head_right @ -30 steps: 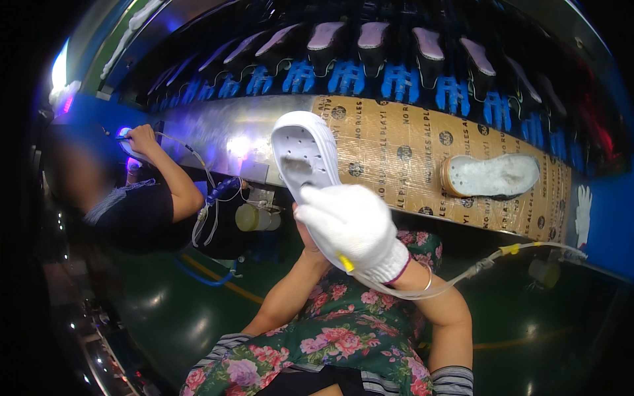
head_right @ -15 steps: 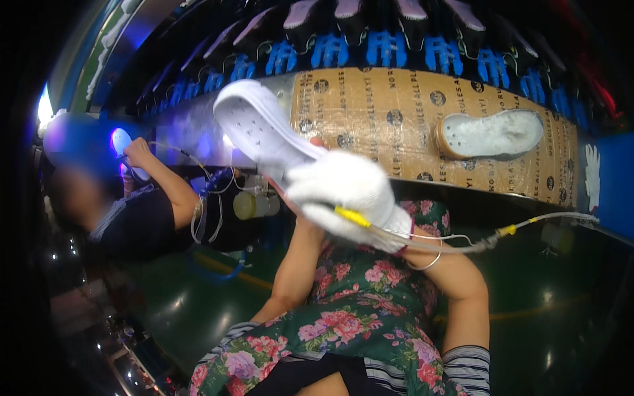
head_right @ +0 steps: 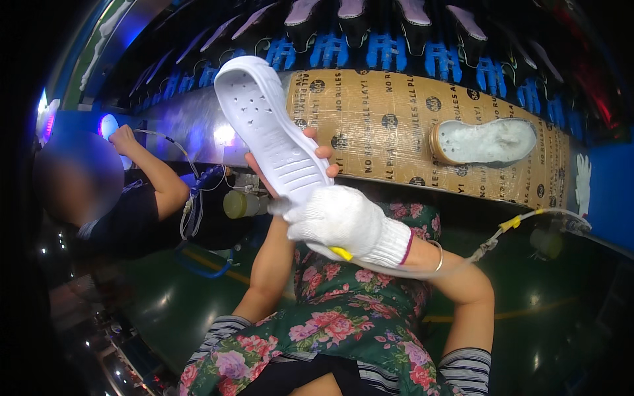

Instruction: The person repeatedly picks up white clog-style shoes from a conveyor belt, uses a yellow-handled tool to trim or scrape the shoe surfaces, and places the shoes back on the belt. The process is repeated for multiple shoes in a factory setting.

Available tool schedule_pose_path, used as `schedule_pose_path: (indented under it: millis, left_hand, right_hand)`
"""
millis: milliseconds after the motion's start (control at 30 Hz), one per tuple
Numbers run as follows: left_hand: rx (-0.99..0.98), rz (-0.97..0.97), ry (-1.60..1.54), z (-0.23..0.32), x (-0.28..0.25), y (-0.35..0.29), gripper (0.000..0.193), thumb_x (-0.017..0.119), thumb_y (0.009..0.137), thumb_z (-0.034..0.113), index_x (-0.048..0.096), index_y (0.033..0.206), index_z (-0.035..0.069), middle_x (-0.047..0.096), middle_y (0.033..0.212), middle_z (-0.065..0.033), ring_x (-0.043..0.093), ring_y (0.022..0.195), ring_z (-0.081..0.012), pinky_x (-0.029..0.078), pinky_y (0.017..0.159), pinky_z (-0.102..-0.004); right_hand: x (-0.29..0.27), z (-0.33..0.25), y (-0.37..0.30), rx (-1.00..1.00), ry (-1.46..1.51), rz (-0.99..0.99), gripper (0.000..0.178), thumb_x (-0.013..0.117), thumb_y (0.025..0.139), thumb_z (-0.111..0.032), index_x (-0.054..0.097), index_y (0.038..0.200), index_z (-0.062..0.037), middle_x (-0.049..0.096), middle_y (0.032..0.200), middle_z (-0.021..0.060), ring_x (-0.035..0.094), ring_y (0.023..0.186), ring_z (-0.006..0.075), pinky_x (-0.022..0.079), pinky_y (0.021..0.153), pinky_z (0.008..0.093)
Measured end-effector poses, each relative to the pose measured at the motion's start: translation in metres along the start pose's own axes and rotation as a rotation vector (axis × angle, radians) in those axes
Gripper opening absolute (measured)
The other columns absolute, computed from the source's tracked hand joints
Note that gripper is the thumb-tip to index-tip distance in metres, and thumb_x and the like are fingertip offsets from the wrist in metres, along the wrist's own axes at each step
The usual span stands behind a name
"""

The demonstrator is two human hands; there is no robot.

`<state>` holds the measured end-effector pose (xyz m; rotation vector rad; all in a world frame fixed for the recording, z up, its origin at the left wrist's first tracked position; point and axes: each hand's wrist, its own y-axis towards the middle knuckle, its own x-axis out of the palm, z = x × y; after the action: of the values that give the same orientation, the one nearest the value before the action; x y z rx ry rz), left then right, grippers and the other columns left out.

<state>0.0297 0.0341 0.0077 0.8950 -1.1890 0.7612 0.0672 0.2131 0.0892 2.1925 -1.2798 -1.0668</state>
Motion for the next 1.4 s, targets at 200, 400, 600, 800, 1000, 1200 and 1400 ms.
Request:
schedule_pose_path:
  millis: [200,400,600,800,1000,1200,1400]
  left_hand:
    - [-0.047,-0.096,-0.044,0.002,0.007,0.012,0.112,0.069,0.081,0.08,0.031,0.16,0.011,0.048,0.142,-0.0242,0.055,0.111,-0.04,0.055,0.086,-0.0519]
    - [-0.218,-0.196,0.073,0.022,0.006,0.02,0.115,0.067,0.077,0.084,0.042,0.148,-0.003,0.054,0.128,-0.0246,0.057,0.098,-0.0326,0.05,0.078,-0.0434]
    - [-0.376,-0.102,0.3,0.032,0.034,0.033,0.117,0.073,0.068,0.089,0.049,0.123,-0.012,0.06,0.097,-0.0199,0.061,0.076,-0.0241,0.05,0.06,-0.0339]
    - [-0.393,-0.189,0.262,0.032,0.026,0.038,0.125,0.069,0.065,0.093,0.05,0.133,-0.01,0.06,0.102,-0.0237,0.062,0.074,-0.026,0.048,0.057,-0.0352]
    - [-0.465,-0.033,0.21,0.039,0.033,0.034,0.103,0.07,0.08,0.065,0.042,0.155,0.0,0.056,0.131,-0.031,0.06,0.105,-0.042,0.052,0.072,-0.0494]
    - [-0.508,-0.151,0.192,0.04,0.026,0.036,0.107,0.071,0.076,0.067,0.042,0.156,0.002,0.058,0.133,-0.0266,0.061,0.102,-0.0393,0.048,0.072,-0.045]
    - [-0.433,-0.3,0.138,0.03,0.02,0.049,0.111,0.072,0.074,0.07,0.041,0.155,0.001,0.057,0.129,-0.0321,0.06,0.103,-0.039,0.049,0.071,-0.0434]
  right_hand:
    - [-0.01,0.013,0.003,0.053,-0.076,0.108,0.032,0.084,0.074,-0.006,0.078,0.104,-0.0136,0.078,0.104,0.0078,0.075,0.092,0.0276,0.059,0.081,0.0392]
    - [0.0,-0.01,-0.005,0.292,0.354,0.091,0.019,0.083,0.077,-0.005,0.081,0.093,-0.0152,0.08,0.099,0.0073,0.075,0.085,0.0252,0.059,0.073,0.0347]
    - [0.006,-0.006,-0.015,0.024,-0.103,-0.016,0.038,0.083,0.071,0.0,0.077,0.107,-0.0091,0.076,0.114,0.0138,0.074,0.094,0.0305,0.058,0.08,0.0396]
    - [0.002,-0.023,-0.016,0.215,0.276,0.028,0.03,0.086,0.074,-0.001,0.079,0.102,-0.0099,0.078,0.106,0.0128,0.075,0.088,0.0302,0.059,0.078,0.039]
    - [0.013,-0.011,-0.023,-0.012,-0.132,-0.035,0.041,0.082,0.067,-0.004,0.075,0.108,-0.008,0.074,0.115,0.0141,0.075,0.089,0.0305,0.059,0.074,0.0407]
    - [0.011,-0.02,-0.026,0.136,0.148,0.043,0.036,0.085,0.071,-0.001,0.077,0.105,-0.0097,0.077,0.109,0.0139,0.075,0.091,0.032,0.059,0.076,0.0404]
    - [0.016,-0.031,-0.024,0.238,0.214,0.005,0.026,0.085,0.077,-0.001,0.079,0.101,-0.0091,0.078,0.106,0.0135,0.075,0.091,0.0296,0.059,0.08,0.0378]
